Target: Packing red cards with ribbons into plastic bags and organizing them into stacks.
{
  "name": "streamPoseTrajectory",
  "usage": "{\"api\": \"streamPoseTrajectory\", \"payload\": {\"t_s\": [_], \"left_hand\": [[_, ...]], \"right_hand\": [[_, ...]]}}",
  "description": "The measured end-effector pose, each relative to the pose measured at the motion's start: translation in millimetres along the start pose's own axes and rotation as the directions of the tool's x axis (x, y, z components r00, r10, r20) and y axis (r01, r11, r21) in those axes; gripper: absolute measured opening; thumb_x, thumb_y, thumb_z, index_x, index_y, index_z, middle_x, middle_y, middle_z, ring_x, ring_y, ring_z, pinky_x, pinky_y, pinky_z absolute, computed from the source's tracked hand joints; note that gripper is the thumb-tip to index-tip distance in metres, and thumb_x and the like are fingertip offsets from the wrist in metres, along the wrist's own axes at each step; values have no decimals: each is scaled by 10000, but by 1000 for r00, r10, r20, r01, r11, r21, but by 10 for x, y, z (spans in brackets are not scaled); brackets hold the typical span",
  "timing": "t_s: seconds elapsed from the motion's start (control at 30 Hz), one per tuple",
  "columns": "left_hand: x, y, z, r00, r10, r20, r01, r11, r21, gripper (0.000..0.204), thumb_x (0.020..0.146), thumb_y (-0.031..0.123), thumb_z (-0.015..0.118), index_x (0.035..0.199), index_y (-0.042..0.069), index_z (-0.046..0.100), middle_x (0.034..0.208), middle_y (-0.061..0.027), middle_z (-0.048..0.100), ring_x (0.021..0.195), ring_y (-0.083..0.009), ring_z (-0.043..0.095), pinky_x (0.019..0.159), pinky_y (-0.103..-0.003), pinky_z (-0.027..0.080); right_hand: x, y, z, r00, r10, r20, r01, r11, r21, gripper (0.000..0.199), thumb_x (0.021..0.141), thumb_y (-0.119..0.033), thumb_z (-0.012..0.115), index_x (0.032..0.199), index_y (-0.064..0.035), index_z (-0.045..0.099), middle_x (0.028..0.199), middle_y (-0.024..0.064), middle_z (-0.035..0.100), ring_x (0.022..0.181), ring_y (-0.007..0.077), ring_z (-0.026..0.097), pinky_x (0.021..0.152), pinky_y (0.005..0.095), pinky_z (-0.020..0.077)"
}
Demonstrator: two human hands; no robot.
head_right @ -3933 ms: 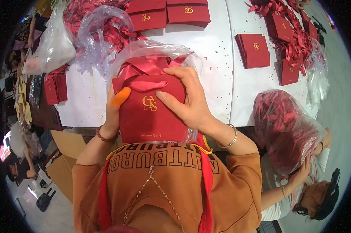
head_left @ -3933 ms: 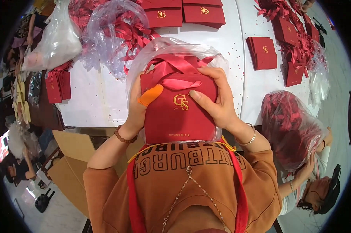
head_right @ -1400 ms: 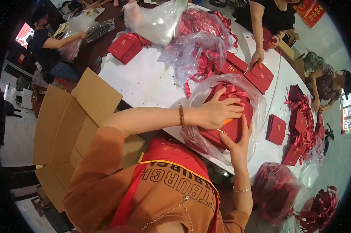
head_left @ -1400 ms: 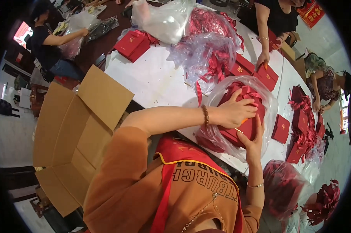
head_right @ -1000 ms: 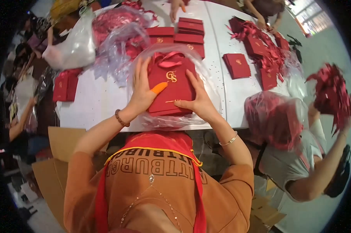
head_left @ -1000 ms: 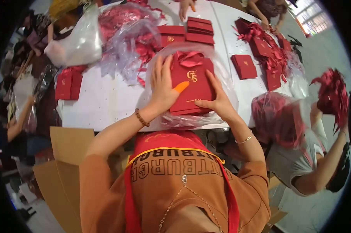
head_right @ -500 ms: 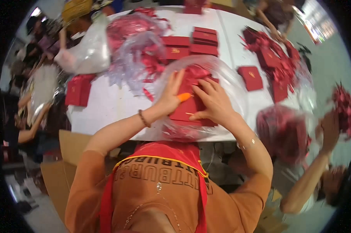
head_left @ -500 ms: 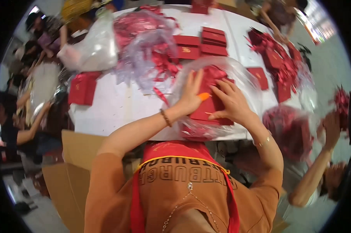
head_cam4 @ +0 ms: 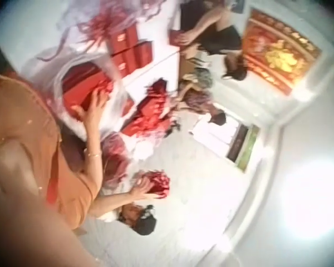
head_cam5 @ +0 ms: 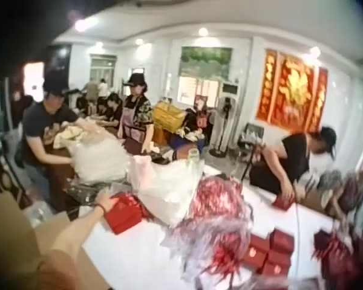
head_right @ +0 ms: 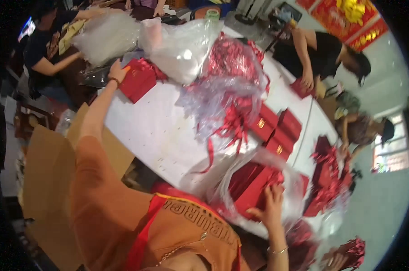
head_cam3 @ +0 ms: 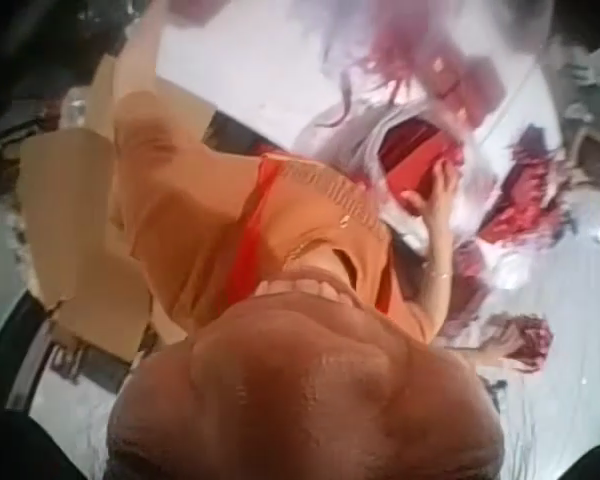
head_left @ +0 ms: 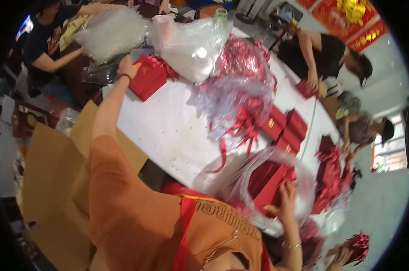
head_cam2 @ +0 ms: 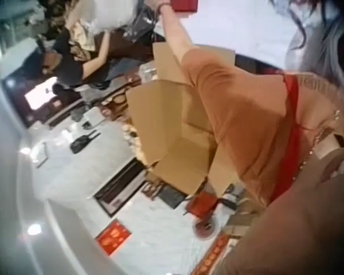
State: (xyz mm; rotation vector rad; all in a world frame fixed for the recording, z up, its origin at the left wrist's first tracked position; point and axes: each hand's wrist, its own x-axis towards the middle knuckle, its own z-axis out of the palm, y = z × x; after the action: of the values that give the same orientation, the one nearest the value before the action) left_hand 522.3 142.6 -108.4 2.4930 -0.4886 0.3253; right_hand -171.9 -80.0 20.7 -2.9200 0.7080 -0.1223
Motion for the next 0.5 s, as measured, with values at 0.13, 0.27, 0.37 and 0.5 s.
{"api": "streamPoseTrajectory", "payload": {"t_s": [0.13,0.27,0.37,0.5], "left_hand": [[163,-343,114,772,-65,632,186,974,-126,873,606,528,693,1236,1,398,1224,-217,461,1109,-330,472,895,-389,406],[250,-338,334,765,-158,624,128,987,93,904,497,495,783,1148,-36,450,1102,-233,528,1027,-289,528,842,-373,431],[288,23,179,661,-252,707,171,968,185,1025,434,469,818,1195,-50,371,1164,-245,478,1049,-316,503,866,-380,415],[301,-239,317,630,-274,726,214,961,176,999,454,450,814,1198,-49,372,1166,-252,474,1062,-332,492,884,-383,400]], "right_hand": [[-1,-79,-13,997,42,70,-39,998,-42,949,498,-544,714,1220,-17,395,1277,210,342,1185,416,305,959,503,288],[-48,47,40,998,4,68,-1,999,-36,955,524,-583,690,1228,-28,360,1271,222,336,1178,441,300,946,540,271],[-54,33,-19,993,49,109,-45,998,-41,956,530,-598,682,1228,-31,356,1280,225,324,1183,448,290,950,540,264],[-63,66,-30,992,43,119,-38,998,-43,976,560,-670,603,1241,-29,324,1258,233,337,1173,439,312,947,534,277]]}}
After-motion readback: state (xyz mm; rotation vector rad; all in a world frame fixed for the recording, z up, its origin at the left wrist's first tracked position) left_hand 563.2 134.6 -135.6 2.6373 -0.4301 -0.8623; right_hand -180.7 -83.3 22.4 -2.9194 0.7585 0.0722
